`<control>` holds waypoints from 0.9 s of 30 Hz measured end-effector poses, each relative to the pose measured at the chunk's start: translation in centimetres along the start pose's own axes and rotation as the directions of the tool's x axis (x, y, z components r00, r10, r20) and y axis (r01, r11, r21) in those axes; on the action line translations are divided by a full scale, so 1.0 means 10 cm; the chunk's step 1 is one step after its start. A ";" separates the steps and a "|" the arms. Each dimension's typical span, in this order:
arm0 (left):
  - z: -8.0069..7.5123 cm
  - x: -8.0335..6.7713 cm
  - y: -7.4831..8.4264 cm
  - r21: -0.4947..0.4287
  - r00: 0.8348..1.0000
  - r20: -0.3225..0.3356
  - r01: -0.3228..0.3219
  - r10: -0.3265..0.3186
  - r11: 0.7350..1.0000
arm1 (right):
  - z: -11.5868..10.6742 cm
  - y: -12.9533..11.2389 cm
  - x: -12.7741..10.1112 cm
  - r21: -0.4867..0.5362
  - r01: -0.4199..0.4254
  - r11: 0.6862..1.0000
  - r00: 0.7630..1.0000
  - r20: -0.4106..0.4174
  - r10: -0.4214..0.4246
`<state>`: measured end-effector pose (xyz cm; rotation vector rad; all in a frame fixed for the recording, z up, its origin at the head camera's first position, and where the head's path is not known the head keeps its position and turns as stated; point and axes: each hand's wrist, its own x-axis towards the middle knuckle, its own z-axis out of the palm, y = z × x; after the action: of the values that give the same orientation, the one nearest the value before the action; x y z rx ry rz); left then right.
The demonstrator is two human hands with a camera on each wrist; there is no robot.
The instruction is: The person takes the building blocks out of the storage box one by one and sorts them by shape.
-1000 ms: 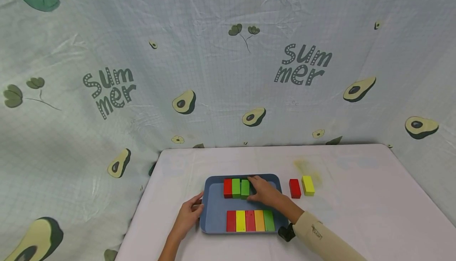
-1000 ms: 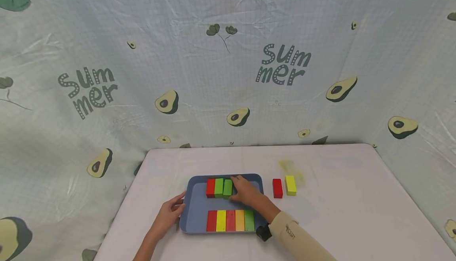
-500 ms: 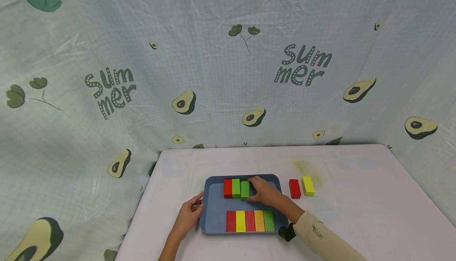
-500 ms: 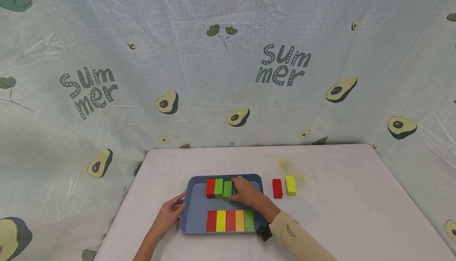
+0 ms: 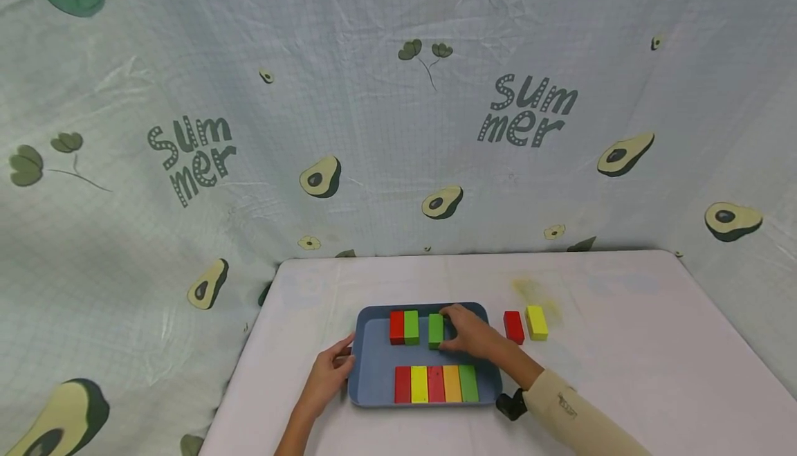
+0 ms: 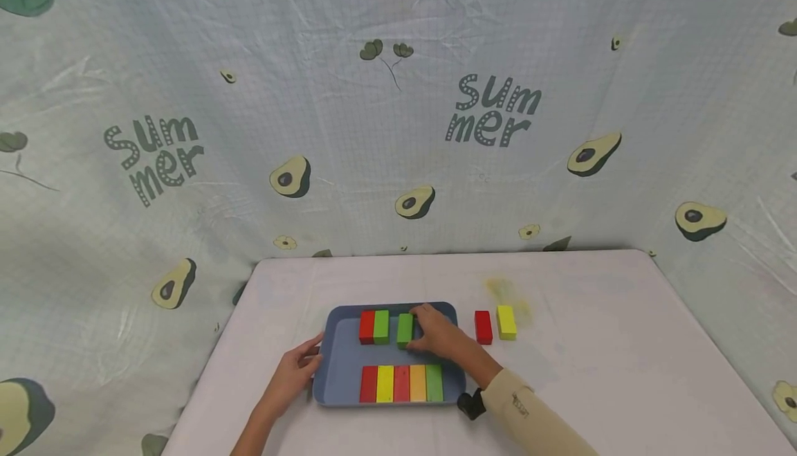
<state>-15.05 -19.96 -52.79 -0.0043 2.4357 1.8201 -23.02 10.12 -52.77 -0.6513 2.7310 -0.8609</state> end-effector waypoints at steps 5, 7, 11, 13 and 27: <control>0.01 0.05 -0.15 0.006 1.000 -0.011 0.004 -0.004 1.000 | -0.06 0.02 -0.03 0.007 0.007 1.000 1.000 -0.009 -0.007; 0.02 0.05 -0.15 0.008 1.000 -0.015 0.010 -0.010 1.000 | -0.09 0.02 -0.05 0.009 0.008 1.000 1.000 -0.006 -0.008; 0.02 0.05 -0.15 0.016 1.000 -0.018 0.005 -0.004 1.000 | -0.13 0.01 -0.07 0.019 0.003 1.000 1.000 -0.001 -0.003; 0.02 0.05 -0.15 0.016 1.000 -0.018 0.003 -0.003 1.000 | -0.14 0.02 -0.08 0.016 0.003 1.000 1.000 -0.006 -0.003; 0.01 0.05 -0.14 0.000 1.000 -0.023 0.009 -0.009 1.000 | -0.26 0.14 -0.13 -0.018 -0.012 1.000 0.999 -0.034 0.011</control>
<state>-15.46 -20.22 -54.24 -0.0358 2.4474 1.8258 -23.20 13.05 -51.44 -0.6296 2.7732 -0.8527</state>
